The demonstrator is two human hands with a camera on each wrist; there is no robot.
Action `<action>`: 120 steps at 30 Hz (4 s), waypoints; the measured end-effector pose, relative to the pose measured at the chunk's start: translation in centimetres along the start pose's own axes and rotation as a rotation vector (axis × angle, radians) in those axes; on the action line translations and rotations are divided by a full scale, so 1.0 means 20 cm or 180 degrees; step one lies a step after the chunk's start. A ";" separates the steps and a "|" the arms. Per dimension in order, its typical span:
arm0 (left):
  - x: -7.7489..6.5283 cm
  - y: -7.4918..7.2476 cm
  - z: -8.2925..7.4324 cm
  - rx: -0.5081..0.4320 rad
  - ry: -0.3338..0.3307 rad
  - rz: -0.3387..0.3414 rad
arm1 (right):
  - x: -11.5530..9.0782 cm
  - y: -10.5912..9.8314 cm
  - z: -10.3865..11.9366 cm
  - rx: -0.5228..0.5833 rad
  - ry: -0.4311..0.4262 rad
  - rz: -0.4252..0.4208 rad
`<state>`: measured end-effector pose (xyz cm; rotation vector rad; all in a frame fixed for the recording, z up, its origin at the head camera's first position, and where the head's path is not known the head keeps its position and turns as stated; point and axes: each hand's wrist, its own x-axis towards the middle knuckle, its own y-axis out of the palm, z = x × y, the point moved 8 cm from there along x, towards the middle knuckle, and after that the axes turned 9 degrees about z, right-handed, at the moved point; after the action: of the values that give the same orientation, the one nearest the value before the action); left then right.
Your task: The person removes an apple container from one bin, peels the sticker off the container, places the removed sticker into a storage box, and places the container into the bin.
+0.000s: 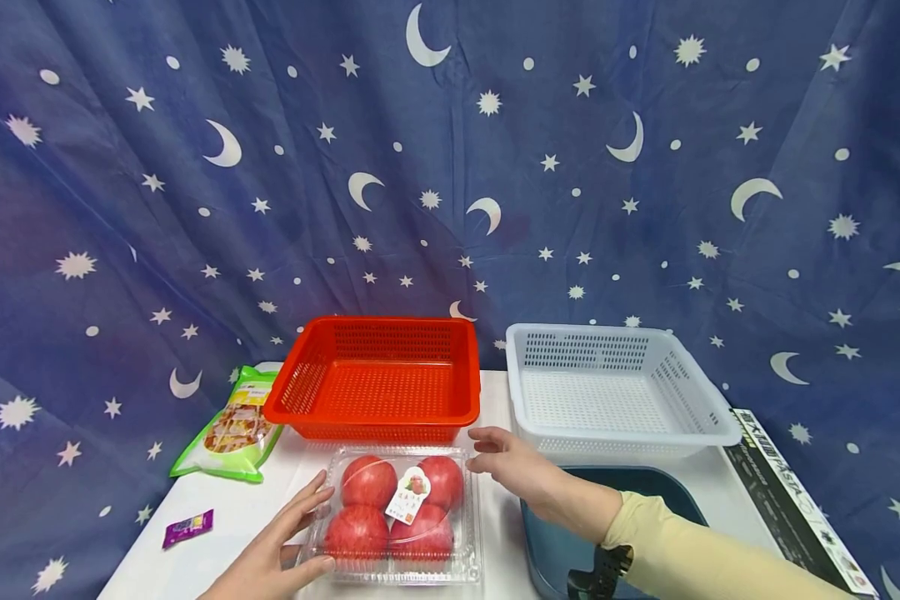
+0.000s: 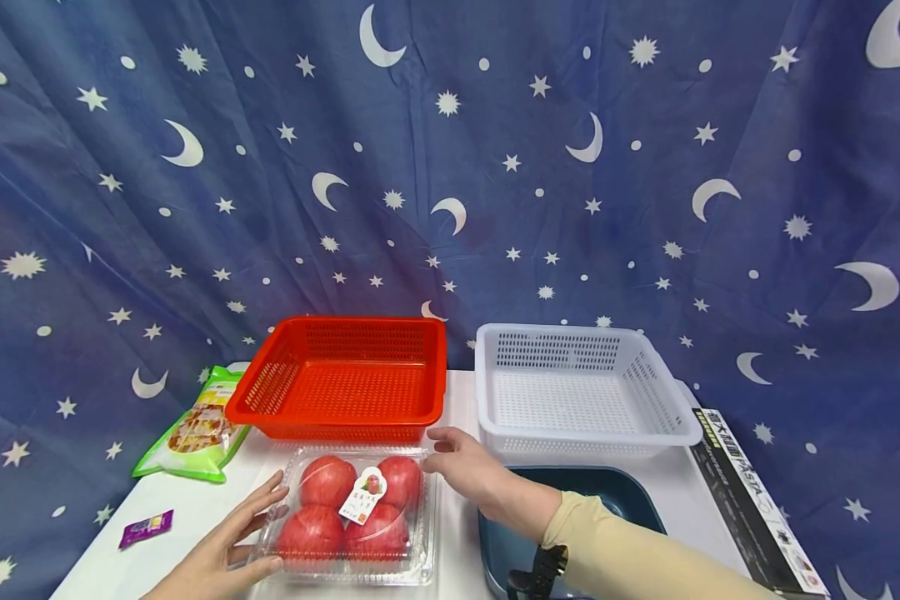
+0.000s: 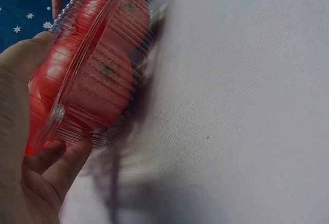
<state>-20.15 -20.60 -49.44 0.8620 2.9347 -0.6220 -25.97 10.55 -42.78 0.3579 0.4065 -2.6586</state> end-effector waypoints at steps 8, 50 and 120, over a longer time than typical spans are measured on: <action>-0.01 0.01 -0.03 -0.0054 0.0305 0.0039 | 0.08 0.01 0.11 -0.0596 -0.0599 0.0072; -0.02 0.00 -0.05 0.0052 0.0495 -0.0119 | 0.25 0.27 0.25 -0.2895 -0.1587 0.0231; -0.02 0.00 -0.02 -0.0042 0.0440 -0.0142 | 0.17 0.35 0.31 -0.2105 -0.1376 0.0601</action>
<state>-19.70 -20.65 -48.99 0.8747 3.0851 -0.5666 -27.08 1.19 -39.65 -0.3559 0.9969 -2.1703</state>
